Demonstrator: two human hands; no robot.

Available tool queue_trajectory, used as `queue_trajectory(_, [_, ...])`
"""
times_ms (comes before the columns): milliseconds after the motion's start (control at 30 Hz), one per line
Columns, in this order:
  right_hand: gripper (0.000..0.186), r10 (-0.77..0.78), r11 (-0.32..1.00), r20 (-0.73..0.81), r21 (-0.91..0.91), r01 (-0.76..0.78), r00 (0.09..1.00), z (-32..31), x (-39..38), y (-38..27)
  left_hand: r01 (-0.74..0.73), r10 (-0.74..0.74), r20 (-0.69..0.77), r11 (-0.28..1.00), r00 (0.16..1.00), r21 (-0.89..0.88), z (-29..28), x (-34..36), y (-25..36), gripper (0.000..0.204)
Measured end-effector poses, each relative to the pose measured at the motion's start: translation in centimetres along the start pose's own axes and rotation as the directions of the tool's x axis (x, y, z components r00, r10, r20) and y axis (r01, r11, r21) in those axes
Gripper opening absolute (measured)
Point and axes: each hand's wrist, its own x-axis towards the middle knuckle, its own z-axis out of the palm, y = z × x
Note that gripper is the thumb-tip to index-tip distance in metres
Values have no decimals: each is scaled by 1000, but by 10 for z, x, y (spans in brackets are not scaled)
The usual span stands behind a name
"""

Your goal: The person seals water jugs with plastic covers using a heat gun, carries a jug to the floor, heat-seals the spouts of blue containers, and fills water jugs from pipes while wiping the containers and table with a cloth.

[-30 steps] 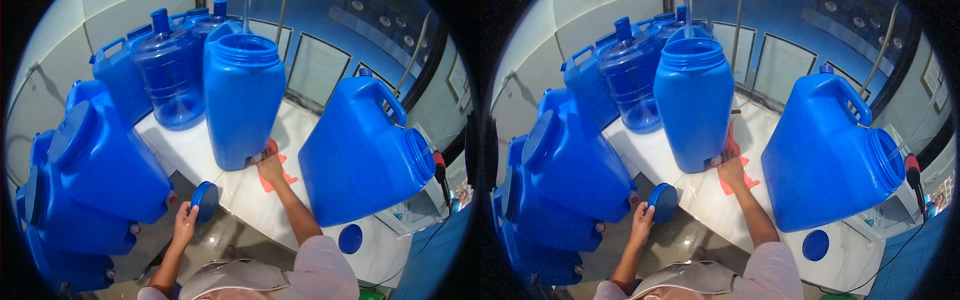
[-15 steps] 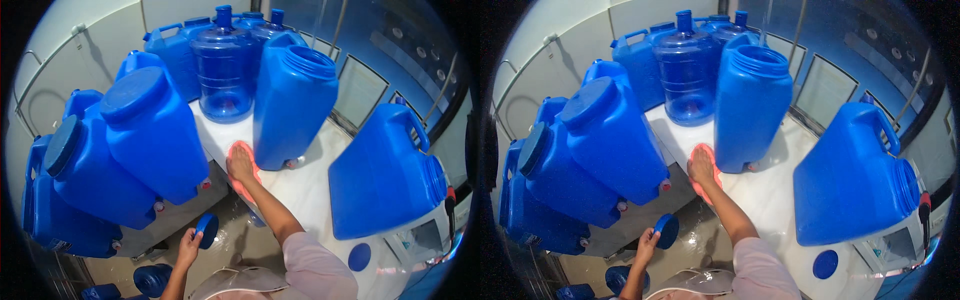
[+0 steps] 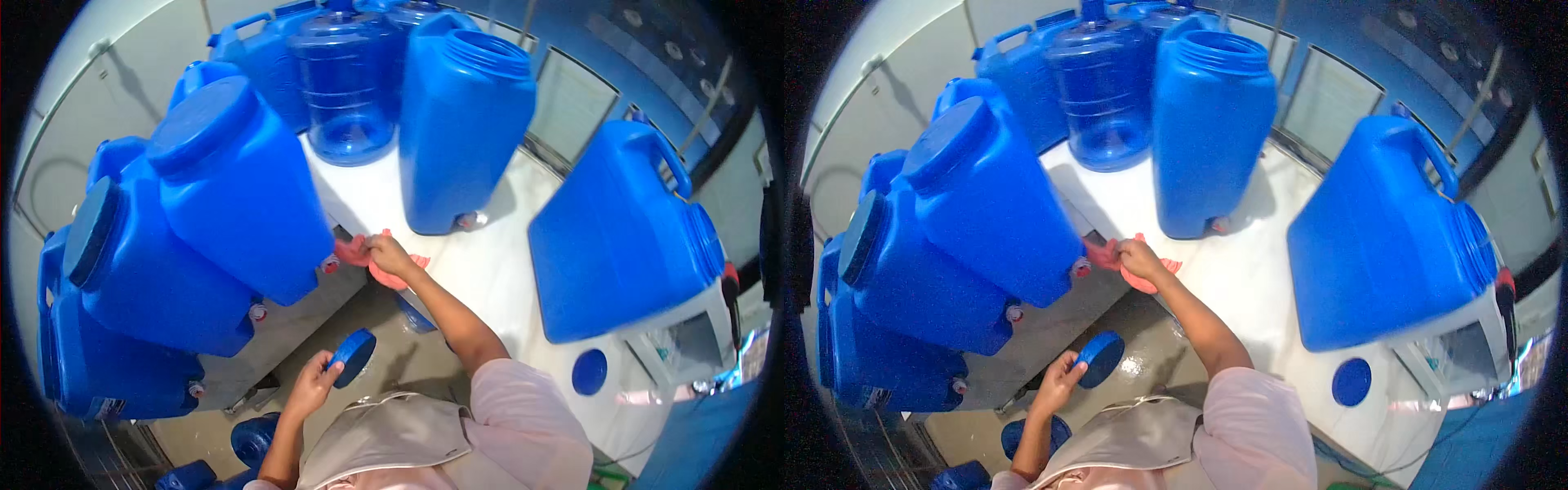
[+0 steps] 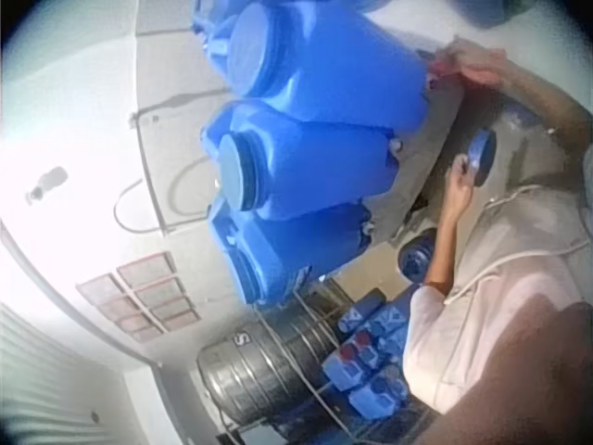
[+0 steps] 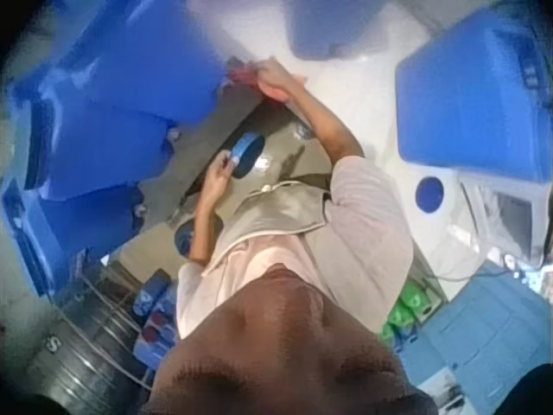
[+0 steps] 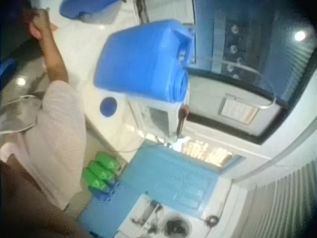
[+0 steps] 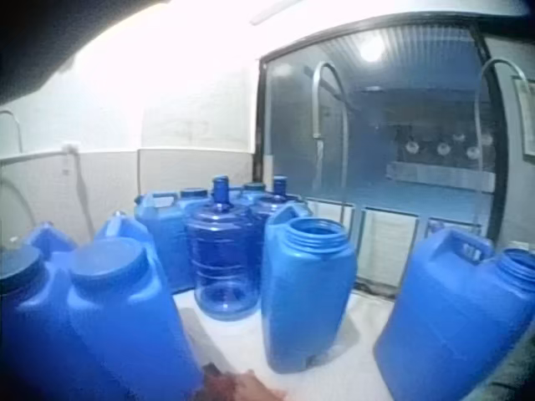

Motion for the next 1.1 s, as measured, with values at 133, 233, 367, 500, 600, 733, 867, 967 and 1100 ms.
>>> queue_trajectory(133, [20, 95, 994, -146, 68, -86, 985, -40, -92, 0, -118, 131, 164, 989, 978, -87, 17, 28, 50, 23])
queue_trajectory(233, [18, 265, 931, -249, 319, -179, 932, -64, -153, -26, -208, 218, 154, 975, 964, -78, 24, 40, 84, 19])
queue_trajectory(367, [20, 372, 911, -476, 351, -216, 797, -108, -217, -34, -350, 345, 96, 936, 934, 45, 33, 74, 100, 21])
queue_trajectory(500, [21, 252, 964, -636, 229, -133, 730, -172, -226, -73, -445, 488, -50, 830, 872, 338, 66, 124, 111, 20])
queue_trajectory(600, [21, 168, 957, -652, -73, -282, 740, -196, -199, -81, -466, 703, -243, 650, 668, 600, 82, 203, 75, 20])
queue_trajectory(733, [59, 322, 416, -580, -623, -662, 748, -153, -170, -62, -168, 767, -340, 497, 544, 851, 83, 288, 29, 21])
queue_trajectory(867, [52, 99, 360, -673, -662, -657, 733, -112, -199, 13, -31, 591, -205, 365, 780, 931, 81, 308, 17, 31])
queue_trajectory(967, [49, 116, 442, -719, -580, -684, 685, -106, -238, -2, -301, 707, -108, 428, 699, 852, 129, 249, 55, 26])
queue_trajectory(1100, [50, -48, 401, -750, -619, -675, 659, -102, -283, -22, -794, 702, 385, 580, 600, 181, 255, 113, 108, 16])
